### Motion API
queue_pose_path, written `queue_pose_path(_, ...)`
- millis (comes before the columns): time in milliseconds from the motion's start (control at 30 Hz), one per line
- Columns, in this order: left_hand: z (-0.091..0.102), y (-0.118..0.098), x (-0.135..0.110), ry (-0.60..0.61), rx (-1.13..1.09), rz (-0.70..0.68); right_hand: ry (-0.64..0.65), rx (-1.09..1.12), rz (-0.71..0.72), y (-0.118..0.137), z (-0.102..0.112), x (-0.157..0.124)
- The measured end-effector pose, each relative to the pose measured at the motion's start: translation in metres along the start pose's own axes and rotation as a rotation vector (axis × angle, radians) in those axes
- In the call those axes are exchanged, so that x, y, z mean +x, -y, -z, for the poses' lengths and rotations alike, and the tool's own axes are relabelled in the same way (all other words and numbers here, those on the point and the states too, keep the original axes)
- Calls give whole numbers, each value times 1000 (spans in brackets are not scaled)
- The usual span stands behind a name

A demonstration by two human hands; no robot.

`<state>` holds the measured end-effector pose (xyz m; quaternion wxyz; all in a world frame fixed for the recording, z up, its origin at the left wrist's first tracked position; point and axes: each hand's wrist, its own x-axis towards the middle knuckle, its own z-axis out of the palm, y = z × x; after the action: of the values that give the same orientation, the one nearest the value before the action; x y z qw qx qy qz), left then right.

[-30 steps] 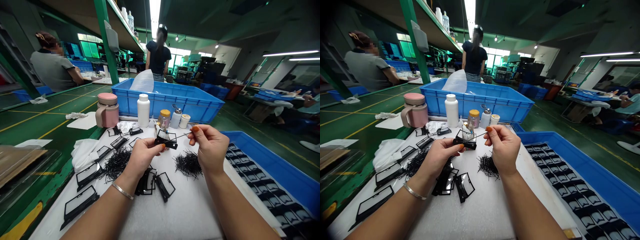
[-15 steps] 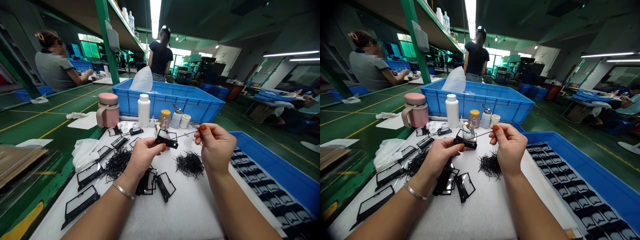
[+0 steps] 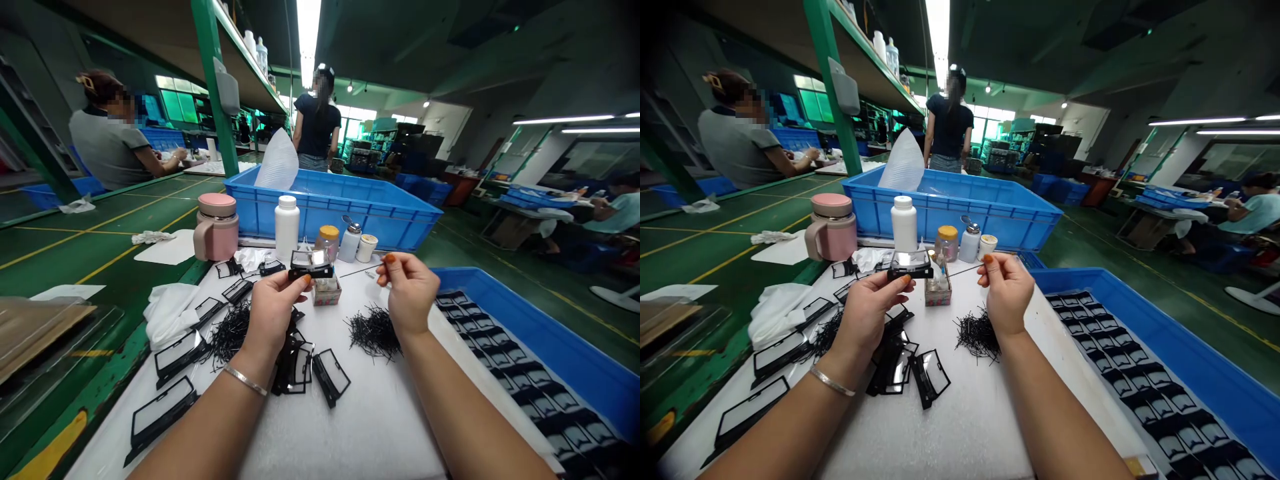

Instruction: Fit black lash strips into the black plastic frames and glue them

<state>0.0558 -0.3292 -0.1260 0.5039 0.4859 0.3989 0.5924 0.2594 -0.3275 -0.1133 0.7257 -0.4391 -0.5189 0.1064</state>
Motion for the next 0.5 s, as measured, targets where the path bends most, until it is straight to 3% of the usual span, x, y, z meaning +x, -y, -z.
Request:
queue_pose_path(167,5,3,5,-69,-72,2,170,-156,138,-1,-18,-7)
queue_pose_path(333,2,0,2,-55,-74,-7,351,-409,314,-3,-37,-5)
queue_pose_path(433,1,-1,2,-41,-65,-21,527,-567,320,-9,-49,-1)
queue_pose_path(500,2,-2,2,-27,-60,-31,579,-585,290,-11,-53,2)
